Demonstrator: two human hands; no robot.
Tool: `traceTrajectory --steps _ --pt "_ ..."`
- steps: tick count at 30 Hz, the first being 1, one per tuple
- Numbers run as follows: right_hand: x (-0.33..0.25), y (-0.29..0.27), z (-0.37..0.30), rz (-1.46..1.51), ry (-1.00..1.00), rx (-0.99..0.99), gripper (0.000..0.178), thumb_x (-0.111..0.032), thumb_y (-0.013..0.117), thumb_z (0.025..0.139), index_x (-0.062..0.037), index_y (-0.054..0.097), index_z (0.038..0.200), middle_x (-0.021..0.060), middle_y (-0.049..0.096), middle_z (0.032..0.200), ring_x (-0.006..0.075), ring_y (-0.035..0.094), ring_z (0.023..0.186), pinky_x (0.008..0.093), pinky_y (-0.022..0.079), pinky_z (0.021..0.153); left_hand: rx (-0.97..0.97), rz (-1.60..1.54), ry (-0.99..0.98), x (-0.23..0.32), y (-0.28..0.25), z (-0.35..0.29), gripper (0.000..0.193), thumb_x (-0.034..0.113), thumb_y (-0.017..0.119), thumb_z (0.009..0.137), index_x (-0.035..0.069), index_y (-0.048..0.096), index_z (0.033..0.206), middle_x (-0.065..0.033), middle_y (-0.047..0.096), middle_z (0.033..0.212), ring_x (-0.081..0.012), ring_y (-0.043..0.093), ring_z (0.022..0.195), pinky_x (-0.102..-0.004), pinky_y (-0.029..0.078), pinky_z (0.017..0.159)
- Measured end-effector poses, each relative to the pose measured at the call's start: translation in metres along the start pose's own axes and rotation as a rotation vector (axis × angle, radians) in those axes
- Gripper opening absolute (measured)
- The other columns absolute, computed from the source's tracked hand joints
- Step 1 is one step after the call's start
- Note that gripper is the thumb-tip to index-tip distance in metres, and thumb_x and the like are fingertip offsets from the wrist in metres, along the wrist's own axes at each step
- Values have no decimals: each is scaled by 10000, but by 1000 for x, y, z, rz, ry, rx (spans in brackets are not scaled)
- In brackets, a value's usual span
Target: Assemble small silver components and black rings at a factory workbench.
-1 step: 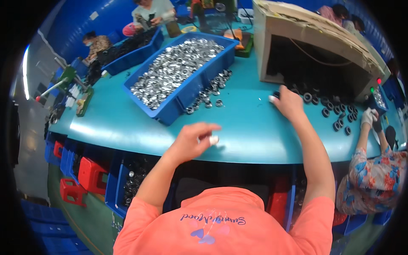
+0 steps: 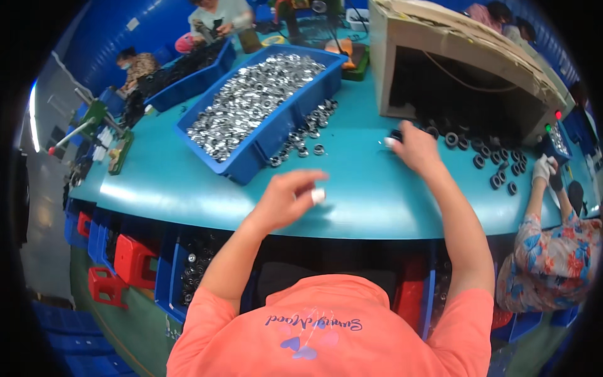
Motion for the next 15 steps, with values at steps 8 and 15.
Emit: traceTrajectory --steps 8,15 --pt "-139 -30 12 739 -289 -50 447 -34 731 743 -114 673 1179 66 587 907 211 619 798 340 536 770 180 -577 -143 -56 37 80 604 80 758 877 6 492 1414 -32 602 1010 -73 567 831 -230 504 721" --pt "-130 16 32 1136 -114 -343 536 38 705 754 -93 661 1272 3 649 948 109 607 836 278 528 792 234 -611 -182 -81 39 85 582 35 778 852 -54 509 1360 -34 615 994 -53 583 829 -205 512 723"
Point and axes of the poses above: each hand's wrist, its own z-axis towards the middle knuckle, its own y-axis out of the palm, x = y × z, the point moved 1 cm from there along z, towards the middle knuckle
